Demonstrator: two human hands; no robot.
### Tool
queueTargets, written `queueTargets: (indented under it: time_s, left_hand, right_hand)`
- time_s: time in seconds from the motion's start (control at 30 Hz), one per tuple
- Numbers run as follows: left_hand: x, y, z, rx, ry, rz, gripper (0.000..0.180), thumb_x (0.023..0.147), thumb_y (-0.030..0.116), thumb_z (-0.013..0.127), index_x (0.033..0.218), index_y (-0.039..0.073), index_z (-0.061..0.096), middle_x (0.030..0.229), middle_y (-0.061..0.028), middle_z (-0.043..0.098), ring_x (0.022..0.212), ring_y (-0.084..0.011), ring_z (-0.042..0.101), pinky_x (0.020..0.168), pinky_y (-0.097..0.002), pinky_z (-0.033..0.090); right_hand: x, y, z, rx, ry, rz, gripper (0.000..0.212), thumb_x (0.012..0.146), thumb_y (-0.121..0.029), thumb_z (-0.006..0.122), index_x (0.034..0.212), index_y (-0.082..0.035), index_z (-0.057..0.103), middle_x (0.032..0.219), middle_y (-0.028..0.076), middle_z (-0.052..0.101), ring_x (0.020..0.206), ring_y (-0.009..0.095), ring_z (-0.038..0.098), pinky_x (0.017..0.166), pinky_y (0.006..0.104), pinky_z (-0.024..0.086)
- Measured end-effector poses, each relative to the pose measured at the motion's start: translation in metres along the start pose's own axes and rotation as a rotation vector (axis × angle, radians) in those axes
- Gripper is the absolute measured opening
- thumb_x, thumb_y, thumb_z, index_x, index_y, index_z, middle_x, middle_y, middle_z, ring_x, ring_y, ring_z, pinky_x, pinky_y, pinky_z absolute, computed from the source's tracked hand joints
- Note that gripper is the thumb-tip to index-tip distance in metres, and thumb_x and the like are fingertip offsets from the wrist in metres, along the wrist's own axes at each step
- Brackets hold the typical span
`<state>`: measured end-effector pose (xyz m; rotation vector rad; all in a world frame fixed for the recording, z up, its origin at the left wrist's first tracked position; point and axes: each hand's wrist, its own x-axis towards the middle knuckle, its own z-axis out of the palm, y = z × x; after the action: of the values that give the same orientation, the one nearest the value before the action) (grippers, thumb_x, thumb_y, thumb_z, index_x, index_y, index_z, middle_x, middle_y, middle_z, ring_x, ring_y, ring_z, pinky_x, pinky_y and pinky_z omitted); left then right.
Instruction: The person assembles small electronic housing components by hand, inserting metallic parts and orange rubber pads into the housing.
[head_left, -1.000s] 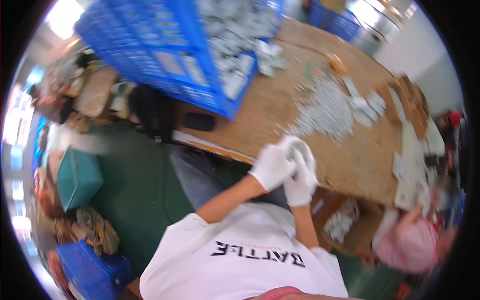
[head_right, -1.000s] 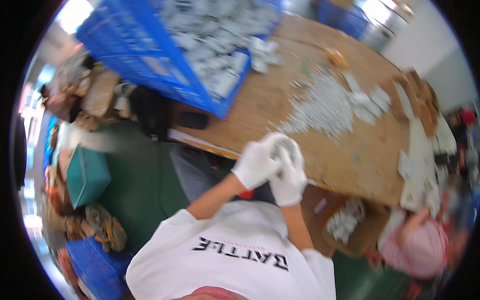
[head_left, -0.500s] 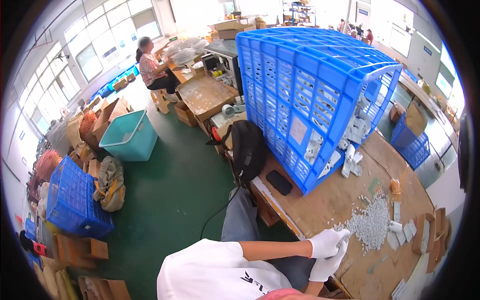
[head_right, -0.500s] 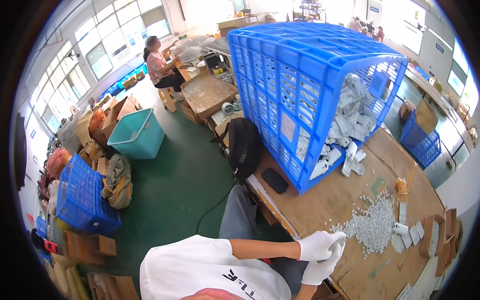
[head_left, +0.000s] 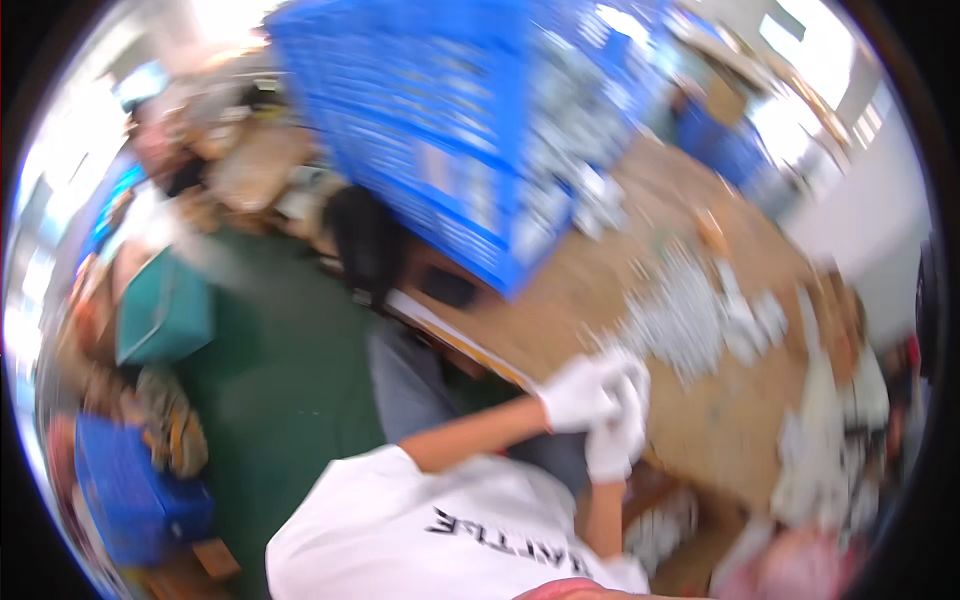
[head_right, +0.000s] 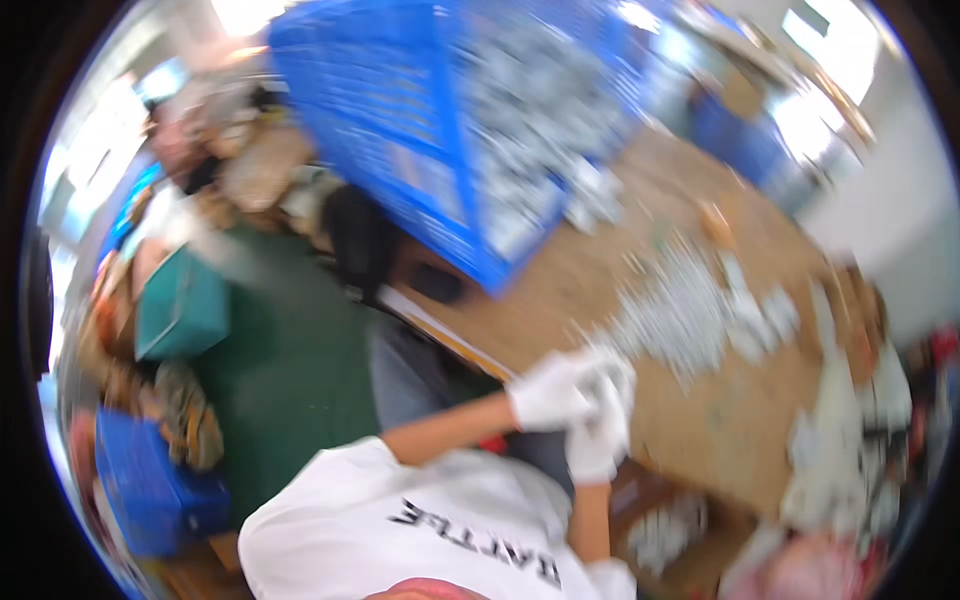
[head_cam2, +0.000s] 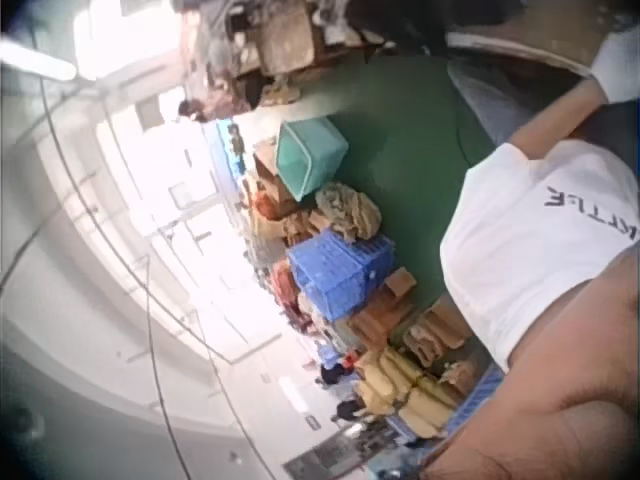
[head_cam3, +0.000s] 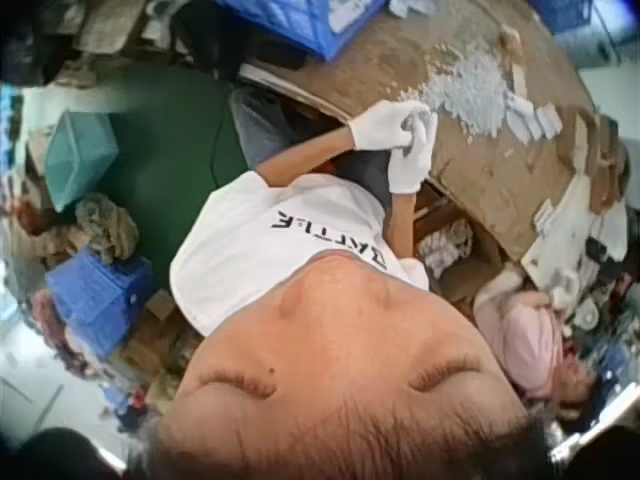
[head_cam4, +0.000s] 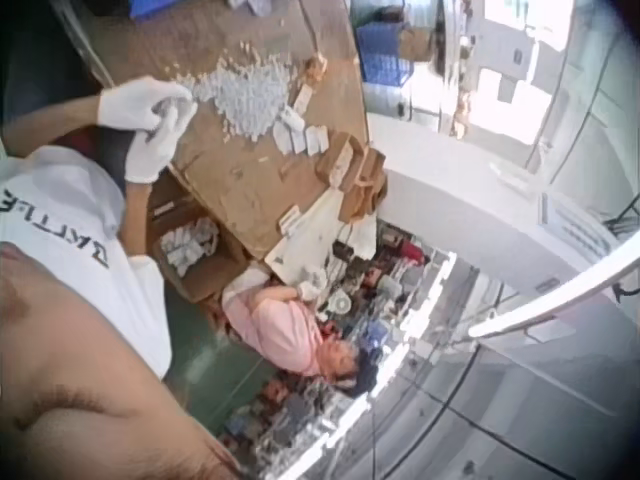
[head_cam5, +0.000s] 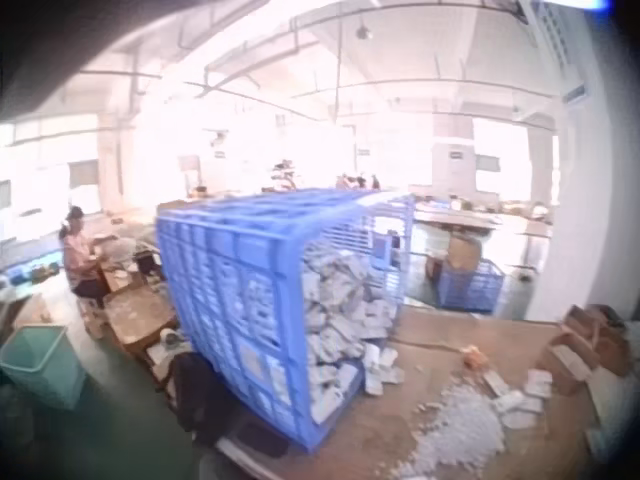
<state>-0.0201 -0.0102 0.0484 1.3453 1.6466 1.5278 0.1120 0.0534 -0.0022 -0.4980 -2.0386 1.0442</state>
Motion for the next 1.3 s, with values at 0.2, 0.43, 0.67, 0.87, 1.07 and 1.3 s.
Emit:
queueTargets:
  time_s: [0.2, 0.43, 0.67, 0.87, 1.07, 1.3]
  left_hand:
    - [0.002, 0.014, -0.004, 0.009, 0.09, -0.266, 0.051, 0.079, 0.001, 0.062, 0.13, -0.001, 0.057, 0.112, -0.0171, 0.071, 0.104, -0.0202, 0.069, 0.089, -0.0315, 0.053]
    - [0.006, 0.015, 0.02, 0.109, 0.054, -0.294, 0.05, 0.081, 0.001, 0.059, 0.131, 0.001, 0.054, 0.108, -0.0225, 0.069, 0.103, -0.0334, 0.07, 0.088, -0.0356, 0.054]
    - [0.002, 0.004, 0.009, 0.044, 0.099, -0.21, 0.046, 0.082, 0.004, 0.06, 0.128, 0.003, 0.057, 0.104, -0.0228, 0.069, 0.094, -0.0343, 0.071, 0.083, -0.0382, 0.055]
    - [-0.007, 0.001, 0.009, -0.083, 0.134, -0.233, 0.049, 0.083, 0.003, 0.061, 0.132, 0.003, 0.057, 0.111, -0.0179, 0.07, 0.103, -0.0257, 0.07, 0.088, -0.0334, 0.053]
    - [-0.006, 0.009, 0.012, -0.037, 0.145, -0.225, 0.049, 0.084, 0.003, 0.062, 0.132, 0.003, 0.057, 0.111, -0.0187, 0.07, 0.1, -0.0269, 0.071, 0.086, -0.0339, 0.054]
    - [-0.002, 0.003, 0.028, 0.108, 0.219, -0.178, 0.047, 0.086, -0.003, 0.059, 0.132, 0.001, 0.056, 0.113, -0.0208, 0.07, 0.105, -0.0294, 0.07, 0.088, -0.0358, 0.055]
  right_hand:
    - [0.018, -0.01, -0.001, -0.359, 0.031, -0.166, 0.055, 0.069, -0.001, 0.073, 0.123, -0.005, 0.065, 0.145, 0.031, 0.047, 0.106, 0.041, 0.067, 0.083, 0.0408, 0.058]
    - [0.012, 0.005, -0.015, -0.352, 0.067, -0.143, 0.053, 0.07, -0.004, 0.075, 0.122, -0.005, 0.065, 0.143, 0.029, 0.049, 0.103, 0.039, 0.068, 0.08, 0.039, 0.058]
    - [0.016, -0.004, -0.016, -0.396, -0.024, -0.152, 0.063, 0.063, -0.005, 0.078, 0.124, -0.008, 0.065, 0.145, 0.029, 0.048, 0.103, 0.039, 0.067, 0.081, 0.0401, 0.057]
    - [0.01, -0.004, -0.01, -0.363, 0.021, -0.16, 0.066, 0.06, -0.006, 0.08, 0.123, -0.01, 0.06, 0.145, 0.028, 0.048, 0.096, 0.036, 0.067, 0.076, 0.0393, 0.057]
    - [0.009, -0.007, -0.013, -0.455, 0.065, -0.196, 0.065, 0.061, -0.007, 0.08, 0.122, -0.011, 0.059, 0.144, 0.027, 0.049, 0.094, 0.035, 0.068, 0.074, 0.0388, 0.057]
    - [0.01, 0.001, -0.009, -0.45, -0.002, 0.02, 0.057, 0.071, -0.012, 0.078, 0.124, -0.017, 0.058, 0.143, 0.019, 0.051, 0.094, 0.035, 0.065, 0.083, 0.0435, 0.055]
